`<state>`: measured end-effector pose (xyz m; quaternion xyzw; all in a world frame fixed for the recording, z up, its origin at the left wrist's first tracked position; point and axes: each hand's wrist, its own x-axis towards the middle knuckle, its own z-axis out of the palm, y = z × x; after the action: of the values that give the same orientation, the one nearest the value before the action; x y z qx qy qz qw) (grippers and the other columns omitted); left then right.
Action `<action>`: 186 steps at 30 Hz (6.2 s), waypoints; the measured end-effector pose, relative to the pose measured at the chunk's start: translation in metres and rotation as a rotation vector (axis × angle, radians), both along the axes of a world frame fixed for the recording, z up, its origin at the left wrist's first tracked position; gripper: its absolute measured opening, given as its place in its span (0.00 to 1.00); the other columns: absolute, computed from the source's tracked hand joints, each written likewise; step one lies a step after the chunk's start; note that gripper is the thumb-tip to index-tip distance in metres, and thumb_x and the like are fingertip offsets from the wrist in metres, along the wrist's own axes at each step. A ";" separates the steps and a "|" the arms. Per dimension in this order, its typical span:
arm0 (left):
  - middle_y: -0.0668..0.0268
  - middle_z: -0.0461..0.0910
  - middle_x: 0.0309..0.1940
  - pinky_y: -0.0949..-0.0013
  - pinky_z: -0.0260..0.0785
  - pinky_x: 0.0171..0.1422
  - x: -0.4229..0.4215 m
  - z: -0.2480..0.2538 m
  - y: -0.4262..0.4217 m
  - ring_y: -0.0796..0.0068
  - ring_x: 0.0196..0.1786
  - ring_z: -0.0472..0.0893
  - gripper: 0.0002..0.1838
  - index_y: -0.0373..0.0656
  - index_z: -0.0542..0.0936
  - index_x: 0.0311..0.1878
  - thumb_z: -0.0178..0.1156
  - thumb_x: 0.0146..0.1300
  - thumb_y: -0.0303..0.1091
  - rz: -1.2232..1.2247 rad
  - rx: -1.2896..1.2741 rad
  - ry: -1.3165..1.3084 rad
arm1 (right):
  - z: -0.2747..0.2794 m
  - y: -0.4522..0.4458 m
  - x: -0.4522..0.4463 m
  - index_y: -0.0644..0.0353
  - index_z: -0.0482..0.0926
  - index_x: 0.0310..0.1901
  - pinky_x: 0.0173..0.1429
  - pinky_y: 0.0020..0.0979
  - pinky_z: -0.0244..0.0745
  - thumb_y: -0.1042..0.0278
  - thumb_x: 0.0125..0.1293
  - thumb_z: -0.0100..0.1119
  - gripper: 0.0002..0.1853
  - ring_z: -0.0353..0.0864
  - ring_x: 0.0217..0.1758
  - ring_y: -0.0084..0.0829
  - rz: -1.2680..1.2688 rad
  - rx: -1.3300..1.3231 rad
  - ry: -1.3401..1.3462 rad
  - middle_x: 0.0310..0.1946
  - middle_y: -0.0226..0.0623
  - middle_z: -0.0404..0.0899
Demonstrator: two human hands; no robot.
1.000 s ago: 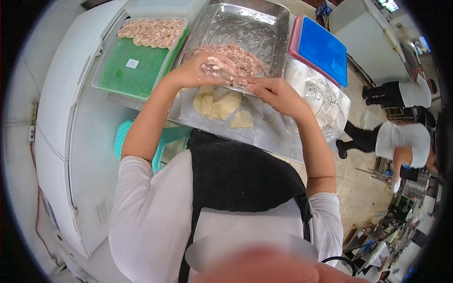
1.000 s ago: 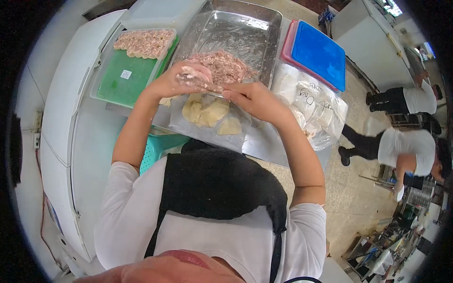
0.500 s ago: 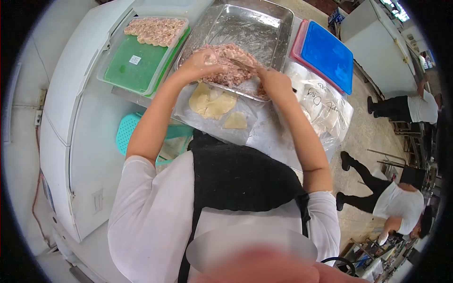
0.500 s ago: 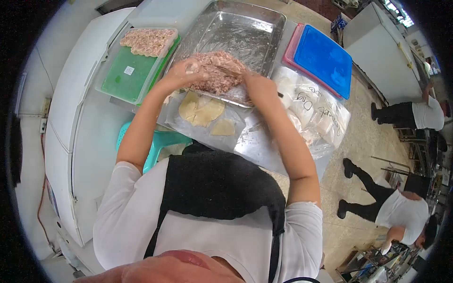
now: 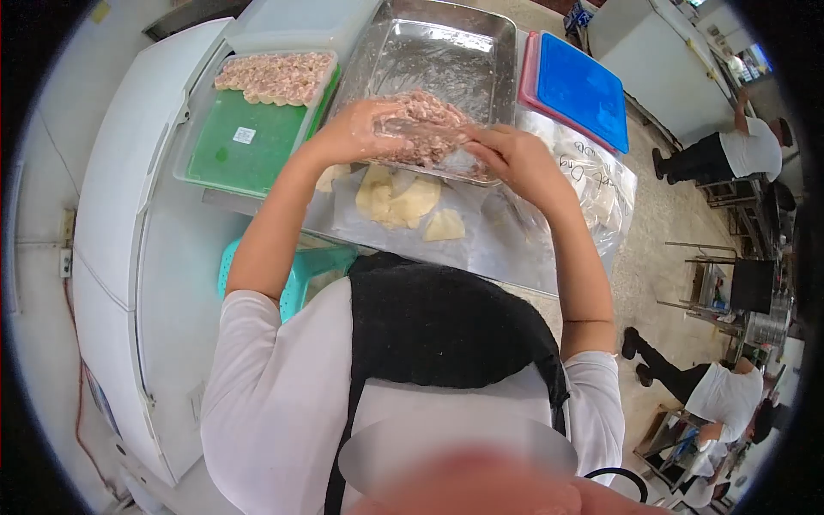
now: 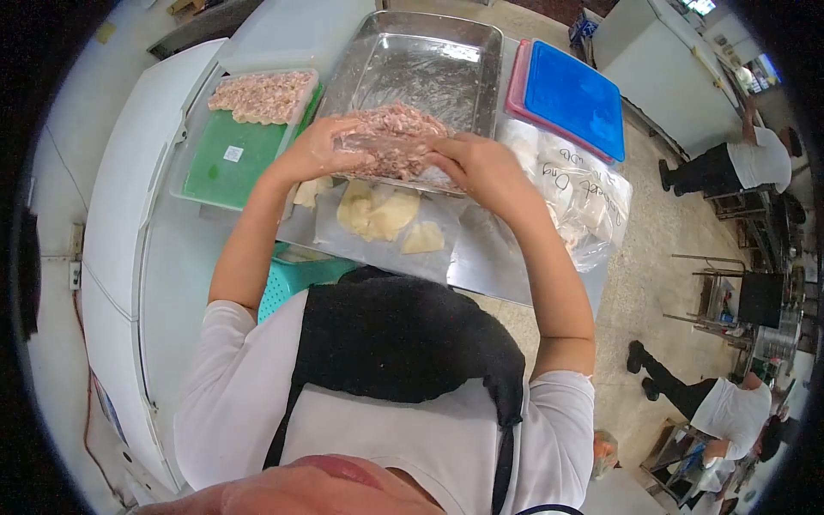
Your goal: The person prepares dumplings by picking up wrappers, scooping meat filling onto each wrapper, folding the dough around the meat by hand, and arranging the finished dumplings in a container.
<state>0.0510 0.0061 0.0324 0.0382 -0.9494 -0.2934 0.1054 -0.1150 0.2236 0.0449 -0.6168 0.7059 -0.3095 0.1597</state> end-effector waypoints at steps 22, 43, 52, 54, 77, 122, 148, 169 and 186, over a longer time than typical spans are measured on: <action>0.59 0.78 0.44 0.63 0.69 0.56 0.177 -0.046 -0.215 0.64 0.48 0.77 0.26 0.41 0.77 0.50 0.70 0.49 0.41 0.410 0.112 0.084 | -0.031 -0.040 0.124 0.65 0.77 0.52 0.42 0.28 0.72 0.63 0.71 0.53 0.16 0.78 0.36 0.28 -0.482 -0.075 -0.080 0.34 0.38 0.81; 0.48 0.74 0.59 0.57 0.68 0.63 0.128 -0.063 -0.261 0.50 0.59 0.75 0.40 0.38 0.62 0.68 0.68 0.52 0.32 0.551 -0.265 -0.173 | -0.069 0.026 0.040 0.61 0.80 0.41 0.35 0.39 0.71 0.51 0.72 0.47 0.21 0.77 0.27 0.42 -0.537 0.276 0.213 0.23 0.45 0.77; 0.61 0.78 0.48 0.67 0.71 0.51 0.035 -0.073 0.044 0.68 0.44 0.79 0.18 0.41 0.77 0.53 0.62 0.60 0.34 -0.102 0.399 -0.106 | -0.051 -0.030 -0.103 0.56 0.83 0.22 0.27 0.39 0.76 0.68 0.50 0.58 0.06 0.84 0.26 0.39 -0.184 0.146 1.057 0.21 0.41 0.82; 0.58 0.77 0.42 0.61 0.69 0.55 0.008 -0.118 0.089 0.60 0.47 0.76 0.16 0.41 0.78 0.49 0.63 0.58 0.33 -0.204 0.231 -0.068 | -0.076 -0.044 -0.108 0.57 0.83 0.21 0.27 0.39 0.76 0.69 0.49 0.58 0.06 0.84 0.26 0.40 -0.159 0.155 1.038 0.21 0.42 0.81; 0.58 0.80 0.46 0.75 0.75 0.45 0.039 -0.078 0.092 0.69 0.40 0.83 0.21 0.37 0.71 0.61 0.52 0.70 0.39 0.479 1.407 0.182 | -0.085 -0.039 -0.103 0.56 0.83 0.23 0.29 0.39 0.77 0.69 0.52 0.57 0.07 0.85 0.30 0.40 -0.033 0.167 0.885 0.22 0.40 0.82; 0.54 0.80 0.50 0.63 0.70 0.57 0.129 -0.016 -0.077 0.55 0.53 0.78 0.14 0.37 0.80 0.50 0.50 0.69 0.33 0.324 0.010 0.340 | -0.054 -0.105 0.046 0.59 0.81 0.28 0.34 0.44 0.78 0.63 0.63 0.50 0.13 0.84 0.31 0.46 -0.124 0.413 0.663 0.25 0.47 0.81; 0.49 0.71 0.58 0.45 0.60 0.69 -0.032 -0.038 0.037 0.49 0.62 0.70 0.32 0.32 0.66 0.60 0.38 0.72 0.55 0.415 2.213 0.775 | -0.056 -0.054 0.009 0.63 0.80 0.41 0.35 0.35 0.69 0.54 0.71 0.51 0.18 0.70 0.24 0.40 -0.215 0.074 -0.456 0.21 0.47 0.76; 0.54 0.78 0.44 0.50 0.69 0.63 -0.014 -0.083 0.002 0.56 0.52 0.78 0.13 0.34 0.74 0.46 0.55 0.65 0.35 0.511 1.951 0.775 | -0.116 -0.045 -0.014 0.57 0.80 0.48 0.43 0.45 0.76 0.63 0.69 0.48 0.13 0.81 0.39 0.49 -0.271 0.115 0.390 0.35 0.48 0.80; 0.52 0.75 0.48 0.50 0.65 0.62 -0.030 -0.050 -0.019 0.48 0.52 0.75 0.31 0.36 0.72 0.55 0.59 0.61 0.55 0.427 2.090 0.507 | -0.012 -0.054 0.052 0.57 0.76 0.53 0.39 0.47 0.75 0.64 0.67 0.54 0.15 0.79 0.38 0.54 -0.217 0.084 0.373 0.36 0.49 0.78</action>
<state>0.0209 -0.0133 -0.0178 0.2109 -0.1567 -0.9286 0.2619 -0.0631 0.1695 0.0332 -0.5767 0.7975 -0.1760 0.0177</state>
